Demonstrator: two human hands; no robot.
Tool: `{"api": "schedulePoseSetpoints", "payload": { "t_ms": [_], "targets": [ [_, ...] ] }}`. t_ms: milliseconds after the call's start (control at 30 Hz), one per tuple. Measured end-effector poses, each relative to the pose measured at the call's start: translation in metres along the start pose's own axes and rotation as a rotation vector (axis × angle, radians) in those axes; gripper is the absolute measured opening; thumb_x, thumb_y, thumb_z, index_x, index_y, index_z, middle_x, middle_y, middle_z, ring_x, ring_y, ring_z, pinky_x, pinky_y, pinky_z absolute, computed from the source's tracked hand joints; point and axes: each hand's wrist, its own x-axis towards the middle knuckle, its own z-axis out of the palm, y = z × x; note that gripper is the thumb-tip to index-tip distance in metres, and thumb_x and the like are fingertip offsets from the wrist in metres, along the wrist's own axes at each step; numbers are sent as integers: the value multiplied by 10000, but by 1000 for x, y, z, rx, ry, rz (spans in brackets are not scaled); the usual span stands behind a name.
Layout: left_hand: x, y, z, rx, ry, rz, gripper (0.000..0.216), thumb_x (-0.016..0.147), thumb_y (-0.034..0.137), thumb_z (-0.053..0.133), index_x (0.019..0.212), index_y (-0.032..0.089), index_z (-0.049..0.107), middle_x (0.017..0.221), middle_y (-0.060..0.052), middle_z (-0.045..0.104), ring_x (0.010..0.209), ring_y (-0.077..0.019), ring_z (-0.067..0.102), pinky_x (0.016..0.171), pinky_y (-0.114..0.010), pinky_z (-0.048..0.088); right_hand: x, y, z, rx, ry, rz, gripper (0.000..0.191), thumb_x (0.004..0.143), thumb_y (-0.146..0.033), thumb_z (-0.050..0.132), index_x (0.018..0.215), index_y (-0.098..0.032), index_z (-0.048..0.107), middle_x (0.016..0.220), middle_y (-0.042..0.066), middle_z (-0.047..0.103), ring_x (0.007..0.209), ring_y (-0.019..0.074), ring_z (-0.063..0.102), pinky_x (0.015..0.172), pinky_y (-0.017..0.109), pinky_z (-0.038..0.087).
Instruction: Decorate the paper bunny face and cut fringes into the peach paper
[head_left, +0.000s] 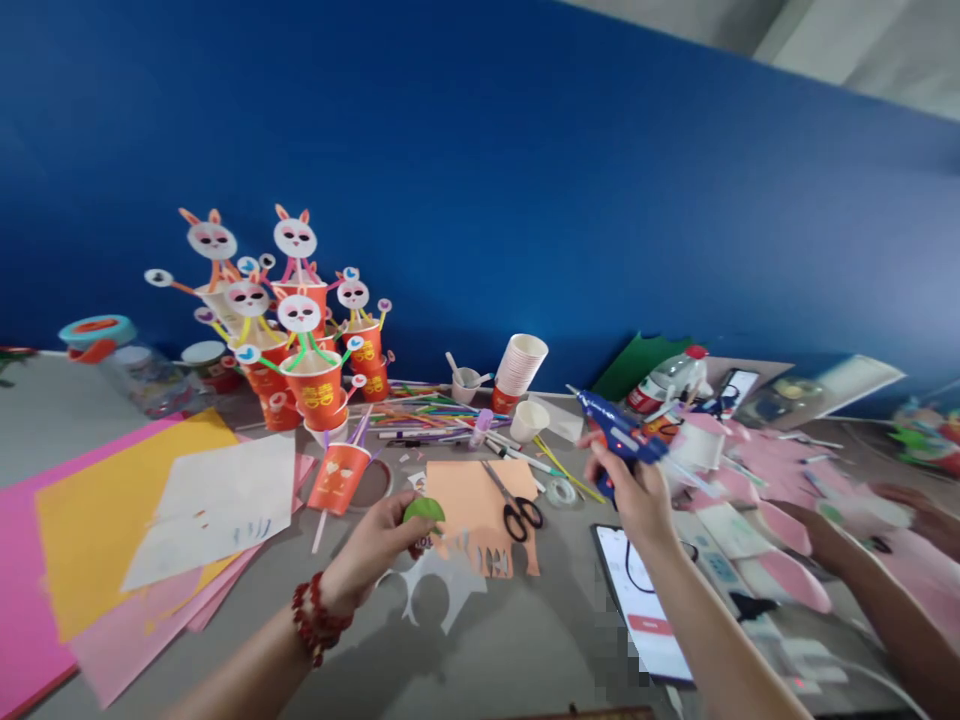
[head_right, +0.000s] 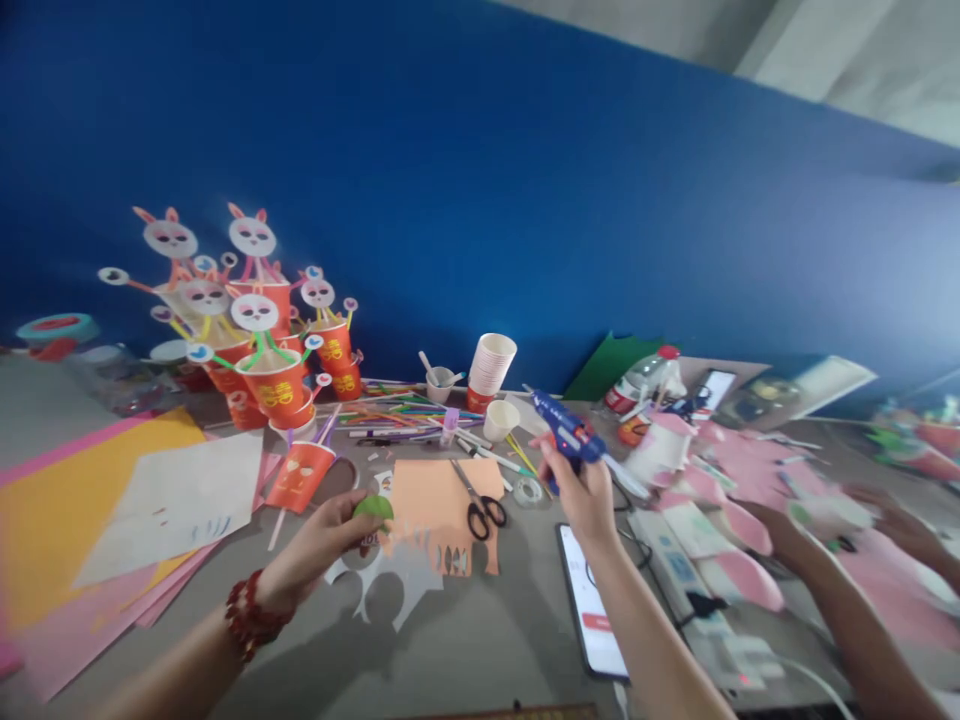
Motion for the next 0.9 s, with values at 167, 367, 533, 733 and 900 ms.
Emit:
{"api": "schedulePoseSetpoints", "payload": {
  "t_ms": [167,367,533,733,900],
  "targets": [
    [-2,-3,-1,-57,-10,-37,303,729,404,724,809,135,608,648,26,563,540,-77,468,529,-204,376,38,81,-20,-521,68,41,283,912,-399,501,1020,-154,593,782,65,672,649,206,646,551,278,452],
    [-2,-4,-2,-73,12,-52,311,694,405,755,786,140,620,651,16,572,552,-87,475,541,-217,391,50,124,-12,-727,-58,35,191,856,-226,575,1024,-140,601,929,136,689,820,241,658,645,285,425],
    [-2,-1,0,-98,18,-45,306,682,398,764,785,141,634,634,17,573,545,-89,482,530,-216,385,81,146,-8,-818,-174,65,319,723,-142,664,1041,-142,642,1128,162,662,998,271,641,784,301,449],
    [-3,3,1,-150,0,-21,286,672,372,761,761,133,631,626,3,592,524,-83,485,514,-213,378,96,145,-21,-842,-202,50,300,688,-189,661,986,-153,679,1103,158,691,1007,327,643,803,362,469],
    [-1,2,4,-181,-16,-74,268,645,338,767,732,133,619,603,7,587,500,-79,473,490,-211,392,48,92,0,-538,117,-29,234,861,-358,547,944,-172,662,904,112,712,758,254,665,685,341,503]
  ]
}}
